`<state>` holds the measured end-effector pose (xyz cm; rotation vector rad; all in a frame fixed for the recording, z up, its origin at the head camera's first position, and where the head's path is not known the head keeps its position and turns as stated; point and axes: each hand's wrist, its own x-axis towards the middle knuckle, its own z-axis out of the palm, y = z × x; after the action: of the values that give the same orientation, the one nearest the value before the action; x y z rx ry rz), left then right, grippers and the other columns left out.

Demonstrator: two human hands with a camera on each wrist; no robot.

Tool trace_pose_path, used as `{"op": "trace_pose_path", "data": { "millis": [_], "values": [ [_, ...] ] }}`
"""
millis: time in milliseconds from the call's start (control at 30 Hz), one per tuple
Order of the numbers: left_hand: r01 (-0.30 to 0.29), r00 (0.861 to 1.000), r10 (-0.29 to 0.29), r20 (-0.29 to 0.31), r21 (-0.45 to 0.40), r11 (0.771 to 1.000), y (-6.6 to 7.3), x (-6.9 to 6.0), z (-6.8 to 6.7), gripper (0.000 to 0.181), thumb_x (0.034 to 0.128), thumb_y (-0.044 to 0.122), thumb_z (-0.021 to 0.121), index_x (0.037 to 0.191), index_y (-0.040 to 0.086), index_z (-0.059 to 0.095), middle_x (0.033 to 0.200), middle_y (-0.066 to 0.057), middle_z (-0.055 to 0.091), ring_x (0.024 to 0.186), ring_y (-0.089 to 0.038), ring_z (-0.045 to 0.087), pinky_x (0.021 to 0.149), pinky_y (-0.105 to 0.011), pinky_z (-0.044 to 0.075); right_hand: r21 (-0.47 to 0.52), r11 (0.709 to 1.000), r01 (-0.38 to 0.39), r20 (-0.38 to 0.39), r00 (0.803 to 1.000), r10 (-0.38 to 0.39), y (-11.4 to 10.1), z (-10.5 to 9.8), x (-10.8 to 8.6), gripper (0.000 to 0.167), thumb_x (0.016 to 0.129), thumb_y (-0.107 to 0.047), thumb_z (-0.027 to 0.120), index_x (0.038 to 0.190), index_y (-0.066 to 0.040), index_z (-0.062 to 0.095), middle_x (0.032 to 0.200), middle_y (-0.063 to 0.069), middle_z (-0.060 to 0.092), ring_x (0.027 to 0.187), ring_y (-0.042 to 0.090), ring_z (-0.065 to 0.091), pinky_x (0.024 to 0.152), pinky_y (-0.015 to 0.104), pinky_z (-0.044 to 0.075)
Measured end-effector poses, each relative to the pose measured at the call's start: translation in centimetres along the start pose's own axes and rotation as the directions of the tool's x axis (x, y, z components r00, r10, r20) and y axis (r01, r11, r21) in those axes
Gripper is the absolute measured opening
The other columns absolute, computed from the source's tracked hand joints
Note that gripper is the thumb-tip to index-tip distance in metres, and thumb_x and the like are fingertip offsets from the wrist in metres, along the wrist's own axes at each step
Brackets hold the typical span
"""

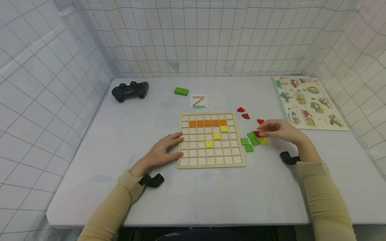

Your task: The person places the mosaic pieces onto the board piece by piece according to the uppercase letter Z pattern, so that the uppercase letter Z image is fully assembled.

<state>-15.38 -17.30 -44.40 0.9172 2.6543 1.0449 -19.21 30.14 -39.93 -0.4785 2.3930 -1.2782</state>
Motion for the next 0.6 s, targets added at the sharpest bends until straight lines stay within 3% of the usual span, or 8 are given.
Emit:
{"op": "trace_pose_path", "data": {
  "millis": [600],
  "values": [
    [0.005,1.000,-0.005,0.000,0.002,1.000,0.1,0.0,0.0,0.061,0.0870,0.032,0.067,0.138,0.004,0.048,0.150,-0.007,0.031,0.139,-0.024,0.025,0.116,-0.036,0.017,-0.018,0.998,-0.055,0.013,0.998,0.055,1.4,0.0,-0.5,0.027,0.086,-0.016,0.069,0.110,-0.002,0.065,0.101,0.007,0.067,0.092,0.012,0.060,0.078,0.020,0.050]
  ]
}}
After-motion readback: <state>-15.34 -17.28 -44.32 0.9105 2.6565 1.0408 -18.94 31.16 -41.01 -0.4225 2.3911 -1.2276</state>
